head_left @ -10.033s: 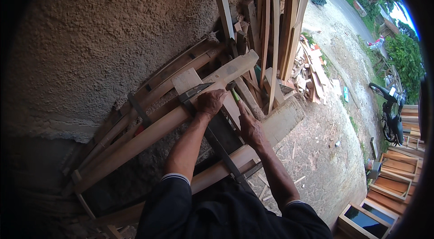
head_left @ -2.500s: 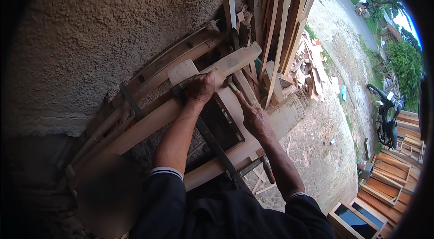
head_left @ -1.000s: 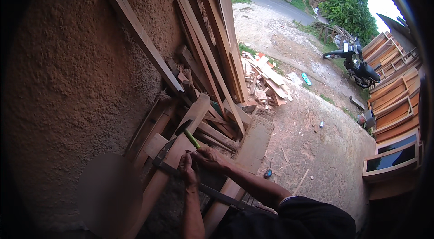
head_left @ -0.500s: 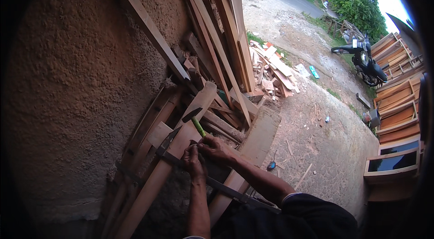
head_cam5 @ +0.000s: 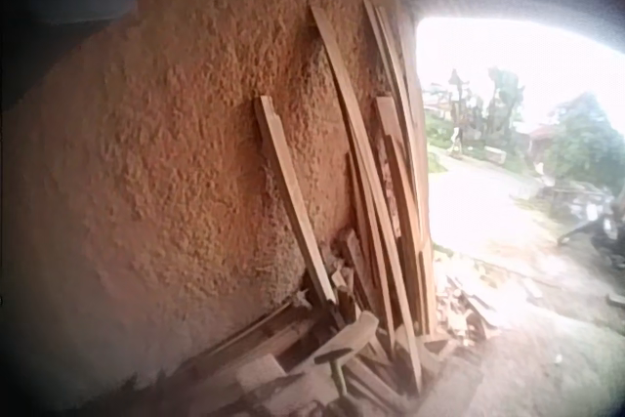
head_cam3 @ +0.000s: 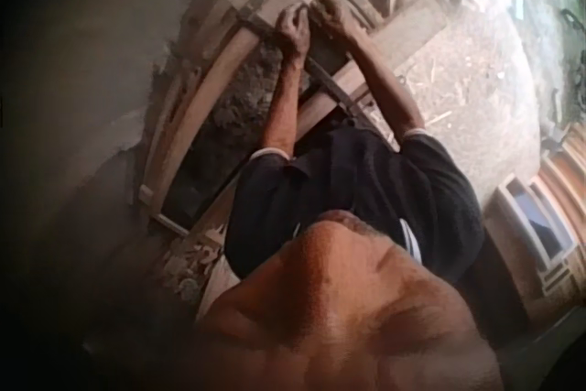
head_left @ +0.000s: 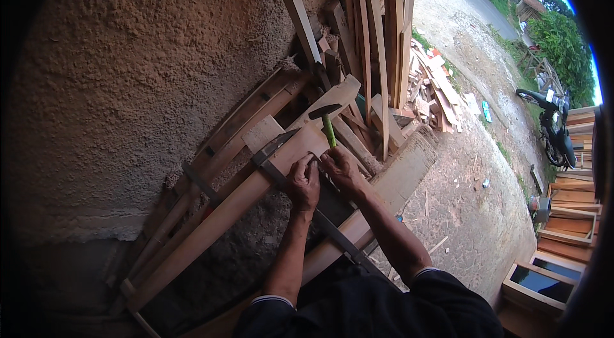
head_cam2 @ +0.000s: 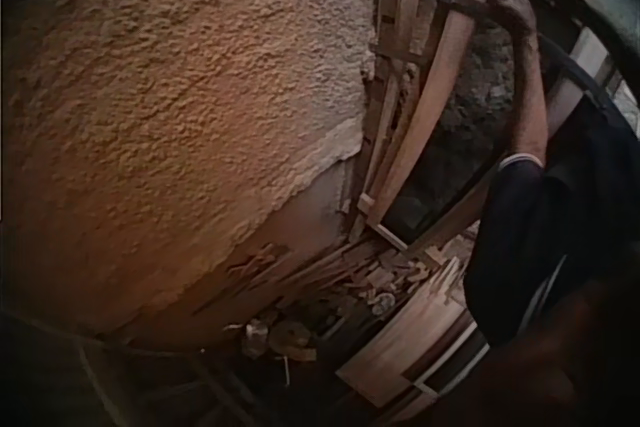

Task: The person assembles a wooden frame by hammering nails into joints, adjusting the frame's position, and securing it with a metal strap. The person also moves the frame to a storage area and retrieves another frame to continue assembly.

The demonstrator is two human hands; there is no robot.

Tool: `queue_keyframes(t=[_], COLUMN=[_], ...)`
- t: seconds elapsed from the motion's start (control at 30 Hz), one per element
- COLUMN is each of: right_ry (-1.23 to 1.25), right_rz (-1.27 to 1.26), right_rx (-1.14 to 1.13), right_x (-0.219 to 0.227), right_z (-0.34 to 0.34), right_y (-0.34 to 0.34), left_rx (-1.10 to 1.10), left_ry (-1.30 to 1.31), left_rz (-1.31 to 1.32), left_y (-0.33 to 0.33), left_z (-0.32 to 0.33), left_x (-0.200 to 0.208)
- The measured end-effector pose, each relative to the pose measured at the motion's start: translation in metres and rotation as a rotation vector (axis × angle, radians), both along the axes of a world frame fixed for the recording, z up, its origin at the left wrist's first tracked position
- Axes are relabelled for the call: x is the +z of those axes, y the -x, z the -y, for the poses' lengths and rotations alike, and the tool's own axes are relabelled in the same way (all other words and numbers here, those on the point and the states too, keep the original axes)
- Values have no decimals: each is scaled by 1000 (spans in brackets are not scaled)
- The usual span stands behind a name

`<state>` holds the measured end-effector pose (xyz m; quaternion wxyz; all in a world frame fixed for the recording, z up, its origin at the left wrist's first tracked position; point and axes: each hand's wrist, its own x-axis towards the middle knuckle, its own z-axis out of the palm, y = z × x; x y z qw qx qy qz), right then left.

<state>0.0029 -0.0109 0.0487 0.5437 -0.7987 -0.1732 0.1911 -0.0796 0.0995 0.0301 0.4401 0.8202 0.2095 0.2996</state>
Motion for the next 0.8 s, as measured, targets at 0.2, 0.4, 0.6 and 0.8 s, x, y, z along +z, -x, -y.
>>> queue_keyframes(t=[0.2,0.4,0.6,0.8], right_ry=[76,102,40,-26], right_rz=[231,224,78,39], right_rx=[51,21,-60,-113], right_x=[5,-5,-22,-23], right_z=[4,6,24,35], right_y=[3,4,6,7], left_rx=[-113,-105,-94,-70], left_ry=[-144,48,317,-52], left_rz=[39,-22,-2,-134], left_y=[-1,-9,-30,-35], left_z=[-6,-13,-43,-43], left_x=[-1,-10,-24,-21])
